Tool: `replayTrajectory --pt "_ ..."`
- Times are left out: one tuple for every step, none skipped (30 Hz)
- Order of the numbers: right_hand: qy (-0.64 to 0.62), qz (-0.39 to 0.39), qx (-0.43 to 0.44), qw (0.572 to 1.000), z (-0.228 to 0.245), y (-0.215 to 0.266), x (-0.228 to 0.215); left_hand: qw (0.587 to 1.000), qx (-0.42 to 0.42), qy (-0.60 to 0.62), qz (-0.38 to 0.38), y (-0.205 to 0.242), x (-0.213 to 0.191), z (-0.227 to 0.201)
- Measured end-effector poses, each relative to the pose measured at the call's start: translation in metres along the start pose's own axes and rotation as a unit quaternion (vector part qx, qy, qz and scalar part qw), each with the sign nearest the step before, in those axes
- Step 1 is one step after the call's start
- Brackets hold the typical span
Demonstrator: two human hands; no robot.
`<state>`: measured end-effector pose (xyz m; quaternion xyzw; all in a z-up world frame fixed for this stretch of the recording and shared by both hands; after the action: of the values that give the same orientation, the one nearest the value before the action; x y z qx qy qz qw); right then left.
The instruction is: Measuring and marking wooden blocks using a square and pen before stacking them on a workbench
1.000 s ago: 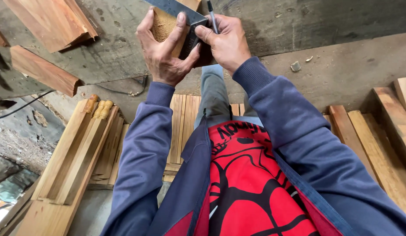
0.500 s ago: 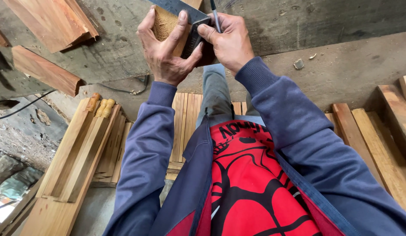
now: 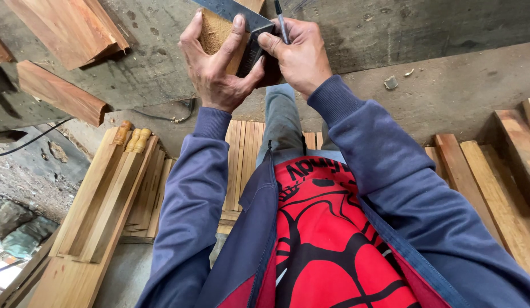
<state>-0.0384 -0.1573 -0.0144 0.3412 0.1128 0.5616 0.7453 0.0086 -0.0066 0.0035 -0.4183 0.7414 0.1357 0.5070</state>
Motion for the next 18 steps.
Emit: replayTrajectory --pt "0.000 0.000 0.001 1.000 0.0006 0.0007 -0.0006 1.000 0.000 0.001 0.000 0.0002 0.0008 -0.0004" --pt "-0.005 0.003 -0.002 1.000 0.0016 0.0010 -0.0004 1.000 0.001 0.001 -0.005 0.0000 0.0011 -0.0003" --pt "-0.010 0.007 -0.004 1.000 0.0027 0.0012 -0.0002 1.000 0.003 0.002 -0.010 -0.0002 0.0012 -0.0001" --pt "-0.010 0.008 -0.004 1.000 0.0013 0.0005 -0.0002 1.000 0.003 0.002 -0.010 -0.0003 0.0015 -0.0001" --pt "-0.014 0.008 -0.006 1.000 -0.0002 -0.0002 -0.0002 1.000 0.002 0.005 -0.010 -0.0004 0.0018 0.0000" --pt "-0.018 0.008 -0.008 1.000 -0.0018 -0.0005 -0.0004 1.000 0.001 0.008 -0.010 -0.0003 0.0022 -0.0001" --pt "-0.018 0.008 -0.008 1.000 -0.0015 -0.0002 -0.0008 1.000 0.001 0.008 -0.010 0.0002 0.0029 0.0004" --pt "-0.002 0.005 -0.010 1.000 -0.0009 -0.0002 -0.0009 1.000 0.001 0.014 -0.009 0.0005 0.0033 0.0013" --pt "0.013 0.002 -0.012 1.000 -0.0003 -0.0001 -0.0010 1.000 0.001 0.019 -0.008 0.0008 0.0036 0.0020" --pt "0.012 0.002 -0.012 1.000 -0.0012 -0.0003 -0.0007 1.000 0.001 0.019 -0.007 0.0012 0.0036 0.0026" --pt "0.003 0.004 -0.008 1.000 -0.0022 -0.0006 -0.0005 1.000 0.003 0.013 -0.008 0.0015 0.0036 0.0031" --pt "-0.006 0.006 -0.003 1.000 -0.0032 -0.0008 -0.0011 1.000 0.004 0.008 -0.008 0.0016 0.0046 0.0031" --pt "-0.005 0.005 -0.003 1.000 -0.0028 -0.0006 -0.0014 1.000 0.004 0.009 -0.008 0.0015 0.0049 0.0029" --pt "-0.012 0.009 -0.002 1.000 -0.0023 -0.0006 -0.0010 1.000 0.004 0.006 -0.005 0.0014 0.0046 0.0031" --pt "-0.018 0.012 -0.002 1.000 -0.0018 -0.0006 -0.0006 1.000 0.003 0.003 -0.003 0.0013 0.0043 0.0032" --pt "-0.018 0.012 -0.002 1.000 -0.0015 -0.0006 -0.0004 1.000 0.003 0.003 -0.003 0.0011 0.0048 0.0036" --pt "-0.015 0.008 0.000 1.000 -0.0014 -0.0007 -0.0004 1.000 0.007 0.001 -0.008 0.0008 0.0053 0.0039" --pt "-0.012 0.004 0.002 1.000 -0.0014 -0.0007 -0.0003 1.000 0.010 -0.002 -0.013 0.0010 0.0057 0.0041"
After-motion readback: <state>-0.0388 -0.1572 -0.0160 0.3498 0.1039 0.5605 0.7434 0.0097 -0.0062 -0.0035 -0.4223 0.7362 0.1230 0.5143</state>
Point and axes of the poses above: each hand's wrist, its own y-axis away from the middle knuckle, its own x-axis out of the palm, z = x × y, the point moved 1 cm from there along -y, towards the middle knuckle, and after that the axes turned 7 degrees about x, right-handed, at the moved point
